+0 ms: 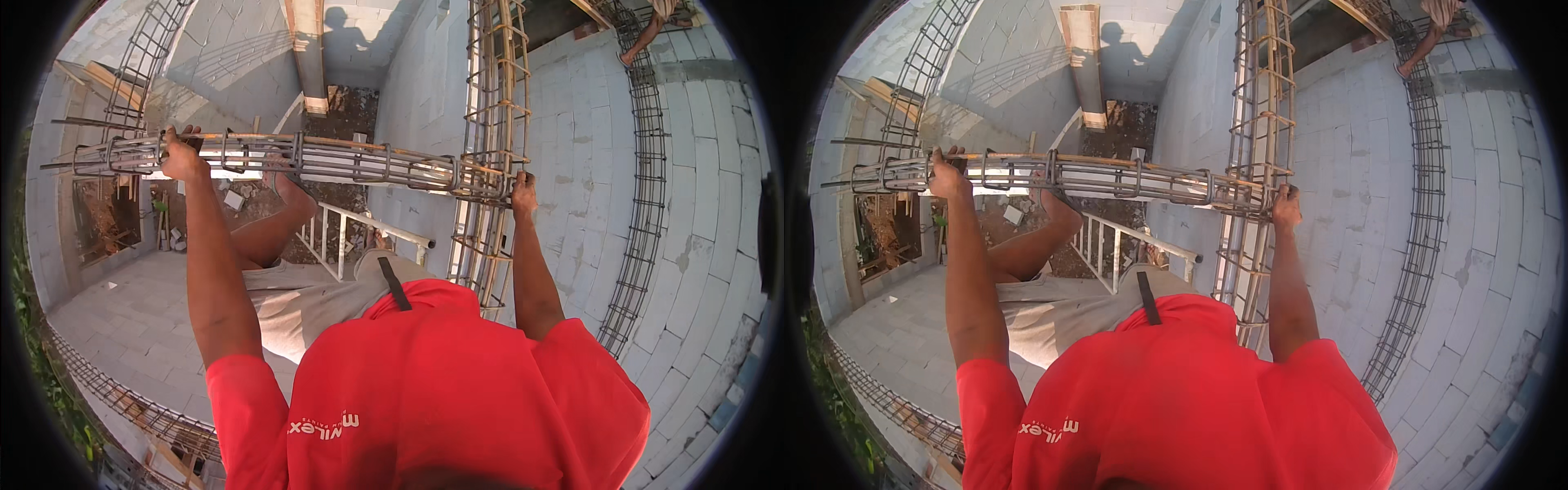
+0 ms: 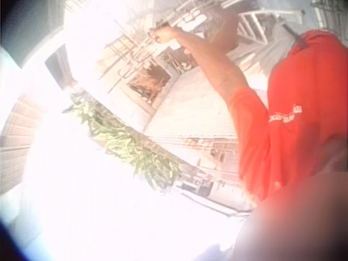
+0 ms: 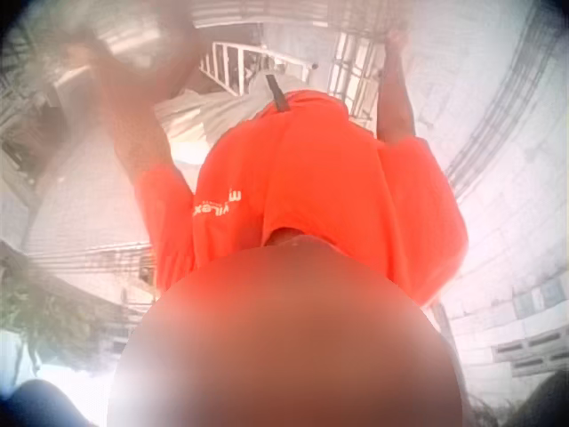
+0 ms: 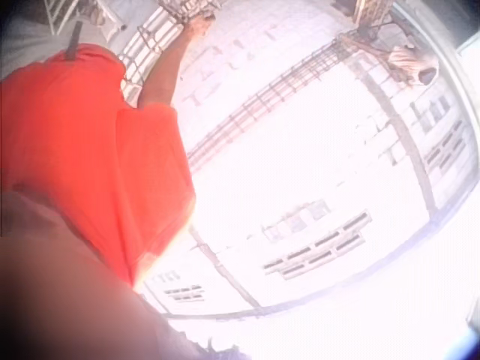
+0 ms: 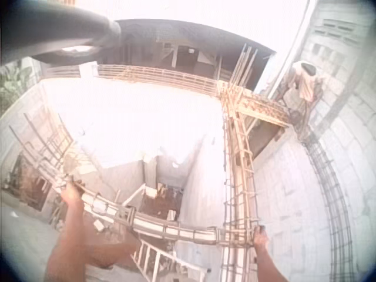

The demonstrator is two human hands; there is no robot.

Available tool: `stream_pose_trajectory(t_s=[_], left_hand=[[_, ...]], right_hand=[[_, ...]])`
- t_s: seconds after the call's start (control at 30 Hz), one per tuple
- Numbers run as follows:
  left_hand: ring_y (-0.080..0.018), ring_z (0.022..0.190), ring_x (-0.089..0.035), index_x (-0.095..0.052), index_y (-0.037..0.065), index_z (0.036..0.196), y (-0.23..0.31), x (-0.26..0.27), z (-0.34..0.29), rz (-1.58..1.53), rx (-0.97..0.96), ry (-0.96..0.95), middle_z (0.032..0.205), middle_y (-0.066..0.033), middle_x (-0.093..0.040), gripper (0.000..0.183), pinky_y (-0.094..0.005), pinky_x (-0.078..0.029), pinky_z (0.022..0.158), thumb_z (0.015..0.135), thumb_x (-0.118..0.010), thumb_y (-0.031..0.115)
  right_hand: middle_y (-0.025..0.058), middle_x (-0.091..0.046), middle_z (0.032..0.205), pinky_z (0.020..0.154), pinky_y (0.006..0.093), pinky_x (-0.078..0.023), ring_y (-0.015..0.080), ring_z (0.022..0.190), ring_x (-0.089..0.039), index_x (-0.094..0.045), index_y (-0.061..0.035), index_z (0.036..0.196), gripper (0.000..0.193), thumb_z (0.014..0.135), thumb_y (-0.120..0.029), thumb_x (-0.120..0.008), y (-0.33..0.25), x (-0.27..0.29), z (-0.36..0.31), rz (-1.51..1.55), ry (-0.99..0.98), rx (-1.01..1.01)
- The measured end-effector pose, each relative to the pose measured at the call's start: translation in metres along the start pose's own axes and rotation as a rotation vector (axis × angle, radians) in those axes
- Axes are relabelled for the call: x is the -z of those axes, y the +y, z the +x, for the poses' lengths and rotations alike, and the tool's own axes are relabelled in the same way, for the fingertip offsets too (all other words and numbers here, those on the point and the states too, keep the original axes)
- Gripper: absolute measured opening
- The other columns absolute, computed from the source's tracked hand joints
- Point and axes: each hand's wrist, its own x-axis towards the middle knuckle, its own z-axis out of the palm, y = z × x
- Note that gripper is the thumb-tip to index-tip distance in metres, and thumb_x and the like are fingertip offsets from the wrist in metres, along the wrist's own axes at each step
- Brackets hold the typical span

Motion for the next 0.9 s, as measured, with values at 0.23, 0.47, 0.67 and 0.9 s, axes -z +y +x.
stream_pose_trajectory(t_s=[0.23,0.47,0.67,0.9], left_hand=[[-0.0409,0.099,-0.075,-0.055,-0.008,0.138,0.006,0.005,-0.001,0.188,0.039,-0.046,0.119,-0.0259,-0.071,0.047,-0.0499,-0.066,0.082,0.106,-0.06,0.026],[-0.0323,0.076,-0.073,-0.06,-0.009,0.113,0.002,0.005,0.0,-0.038,0.091,-0.041,0.092,-0.0199,-0.073,0.038,-0.0425,-0.063,0.066,0.1,-0.075,0.024],[-0.0301,0.065,-0.071,-0.051,0.0,0.127,0.0,0.003,-0.01,-0.177,0.012,0.011,0.085,-0.0179,-0.071,0.044,-0.0422,-0.06,0.066,0.1,-0.076,0.023],[-0.025,0.087,-0.073,-0.066,0.001,0.122,0.002,0.005,-0.009,-0.017,0.178,0.008,0.104,-0.0108,-0.072,0.052,-0.0394,-0.065,0.077,0.098,-0.077,0.046]], right_hand=[[0.0271,-0.066,0.12,0.1,0.054,-0.048,0.0452,0.115,-0.06,-0.062,-0.0024,0.135,0.049,0.102,-0.039,-0.061,0.001,0.034,-0.049,0.114,0.437,0.283],[0.0275,-0.066,0.117,0.087,0.0437,-0.055,0.0331,0.109,-0.068,-0.055,0.0076,0.134,0.065,0.104,-0.049,-0.064,0.034,0.019,-0.059,0.539,0.085,-0.056],[0.0292,-0.068,0.12,0.084,0.0534,-0.057,0.0444,0.104,-0.072,-0.045,0.0093,0.138,0.077,0.105,-0.06,-0.051,0.042,-0.007,-0.033,0.358,0.012,-0.267],[0.0333,-0.066,0.116,0.094,0.0552,-0.049,0.0519,0.107,-0.064,-0.047,0.0042,0.137,0.067,0.105,-0.054,-0.051,0.051,-0.005,-0.045,0.395,0.118,0.021]])
